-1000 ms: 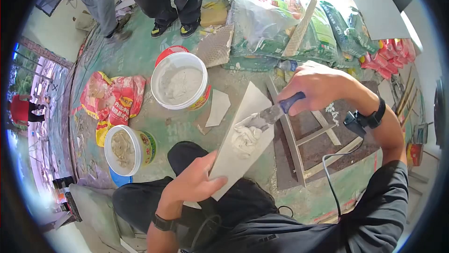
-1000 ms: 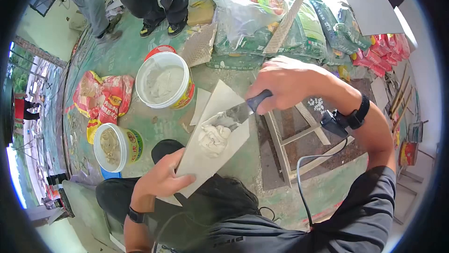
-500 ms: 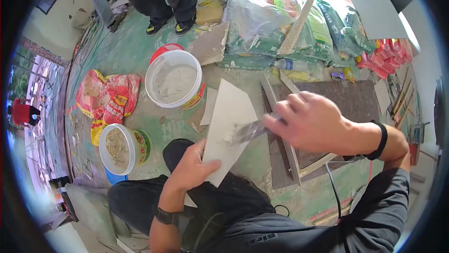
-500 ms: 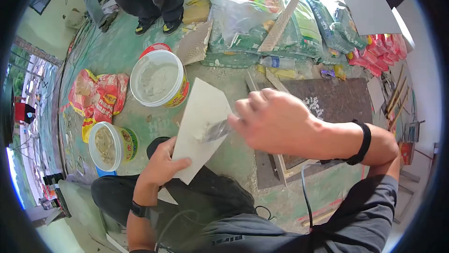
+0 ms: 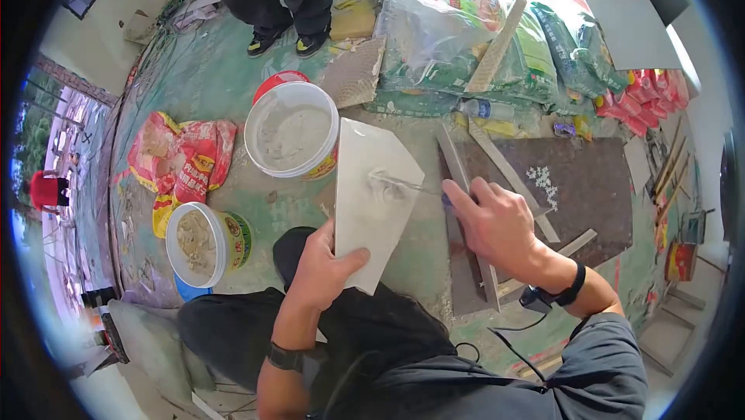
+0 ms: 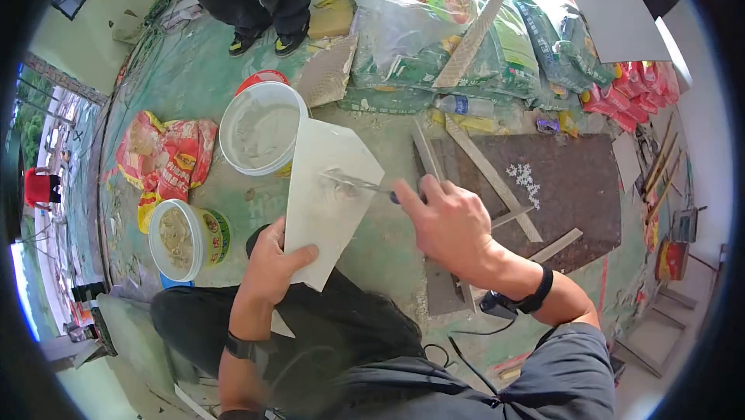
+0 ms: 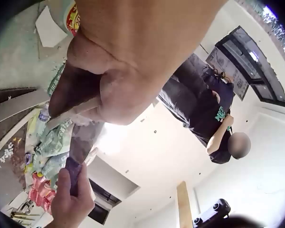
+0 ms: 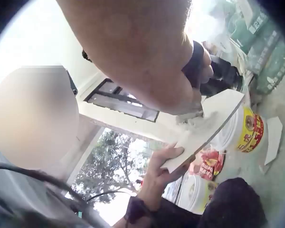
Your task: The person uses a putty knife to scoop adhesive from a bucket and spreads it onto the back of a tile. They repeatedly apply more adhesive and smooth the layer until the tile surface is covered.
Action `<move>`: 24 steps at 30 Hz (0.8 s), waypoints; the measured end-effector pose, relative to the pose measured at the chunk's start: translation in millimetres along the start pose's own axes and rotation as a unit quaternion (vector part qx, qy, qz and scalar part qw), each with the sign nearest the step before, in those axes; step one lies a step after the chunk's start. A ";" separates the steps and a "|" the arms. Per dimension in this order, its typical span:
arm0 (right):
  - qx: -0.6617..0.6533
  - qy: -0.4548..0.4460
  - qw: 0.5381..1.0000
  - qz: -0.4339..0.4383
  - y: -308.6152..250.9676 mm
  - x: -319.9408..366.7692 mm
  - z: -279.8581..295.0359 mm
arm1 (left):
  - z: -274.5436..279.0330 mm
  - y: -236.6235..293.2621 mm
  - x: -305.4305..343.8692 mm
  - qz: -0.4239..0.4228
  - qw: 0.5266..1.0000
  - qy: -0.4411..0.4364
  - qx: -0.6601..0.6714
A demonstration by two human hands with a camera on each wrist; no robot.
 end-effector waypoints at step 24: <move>-0.151 -0.064 0.986 0.037 -25.1 14.0 7.8 | 18.0 -0.7 16.9 -0.008 0.997 0.054 0.054</move>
Point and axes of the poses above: each hand's wrist, its own x-axis away from the middle knuckle, its own z-axis out of the back of the hand, y = z × x, the point moved 9 cm from there along -x, towards the middle knuckle, and after that the axes turned 9 degrees about -y, right-handed, at the moved point
